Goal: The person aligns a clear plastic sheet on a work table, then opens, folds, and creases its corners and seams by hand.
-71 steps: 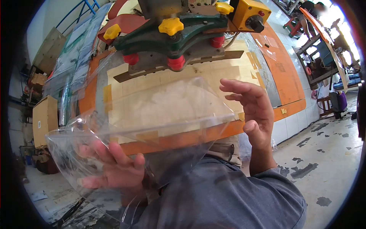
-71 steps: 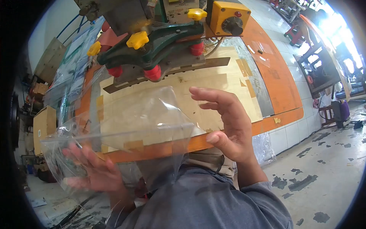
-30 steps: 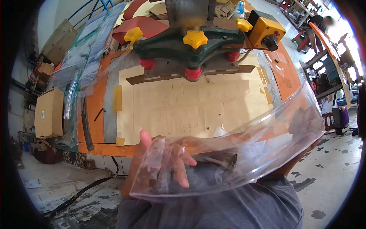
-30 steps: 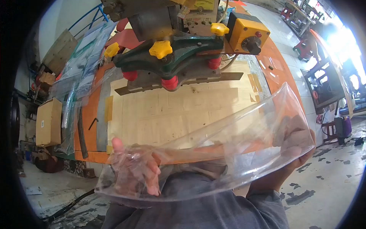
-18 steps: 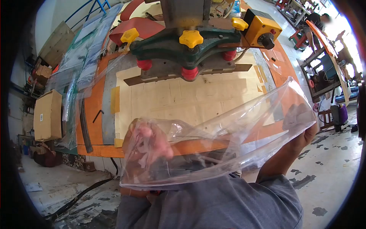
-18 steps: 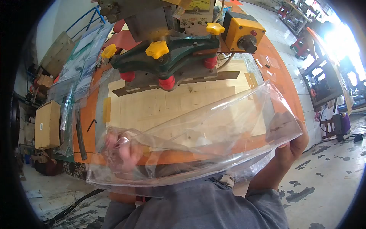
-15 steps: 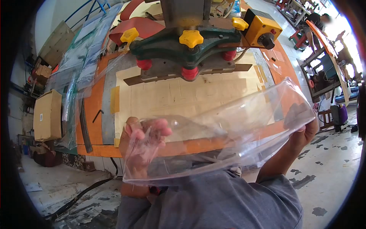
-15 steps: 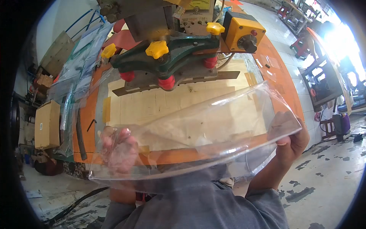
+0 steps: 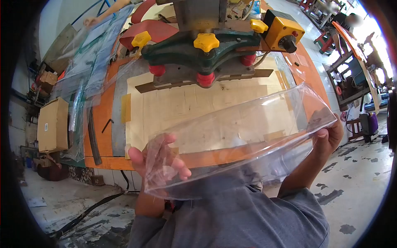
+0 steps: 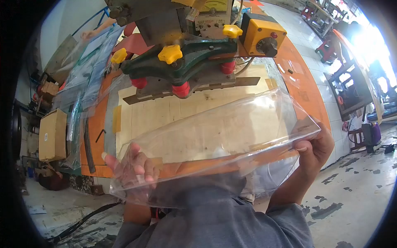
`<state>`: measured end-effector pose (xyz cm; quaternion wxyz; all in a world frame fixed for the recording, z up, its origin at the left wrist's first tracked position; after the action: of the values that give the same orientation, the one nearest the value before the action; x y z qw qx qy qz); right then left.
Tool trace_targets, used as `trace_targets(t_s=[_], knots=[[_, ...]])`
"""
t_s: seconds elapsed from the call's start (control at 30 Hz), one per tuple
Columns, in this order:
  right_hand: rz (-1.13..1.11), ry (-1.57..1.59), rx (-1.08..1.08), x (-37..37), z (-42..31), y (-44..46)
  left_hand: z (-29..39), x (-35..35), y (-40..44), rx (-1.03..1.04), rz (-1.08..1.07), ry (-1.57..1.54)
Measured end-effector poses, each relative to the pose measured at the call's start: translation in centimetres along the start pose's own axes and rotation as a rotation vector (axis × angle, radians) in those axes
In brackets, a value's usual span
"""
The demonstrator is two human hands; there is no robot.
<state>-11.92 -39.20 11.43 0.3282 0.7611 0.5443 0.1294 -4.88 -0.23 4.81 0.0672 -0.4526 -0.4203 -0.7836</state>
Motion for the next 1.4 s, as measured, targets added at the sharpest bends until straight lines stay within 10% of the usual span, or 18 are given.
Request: trace_targets(t_s=[0.3, 0.6, 0.97, 1.2, 1.4], knots=[[-0.101, -0.045, 0.075, -0.5, -0.7, 0.2, -0.6, 1.2, -0.1, 0.232, 0.511, 0.579], [-0.053, 0.049, 0.126, -2.0, 0.3, -1.0, -0.4, 0.0, -0.4, 0.139, 0.61, 0.261], [-0.035, 0.071, 0.007, 0.8, -0.3, -1.0, -2.5, -0.2, 0.0, 0.038, -0.439, -0.005], [-0.328, 0.03, -0.02, 2.0, -1.3, 0.8, -3.3, 1.8, 1.6, -0.2, -0.187, -0.083], [-0.337, -0.042, 0.038, 1.1, -0.9, 0.4, -1.4, 0.7, 0.2, 0.132, -0.152, 0.059]])
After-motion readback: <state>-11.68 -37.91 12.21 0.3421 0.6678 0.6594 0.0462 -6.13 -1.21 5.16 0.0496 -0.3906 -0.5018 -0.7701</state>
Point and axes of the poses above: each hand's wrist, its own y-axis towards the middle knuckle, its own x-axis out of the palm, z = x × y, the point moved 3 cm from there along y, towards the middle knuckle, and after that the axes turned 3 degrees about -z, right-handed, at the moved point
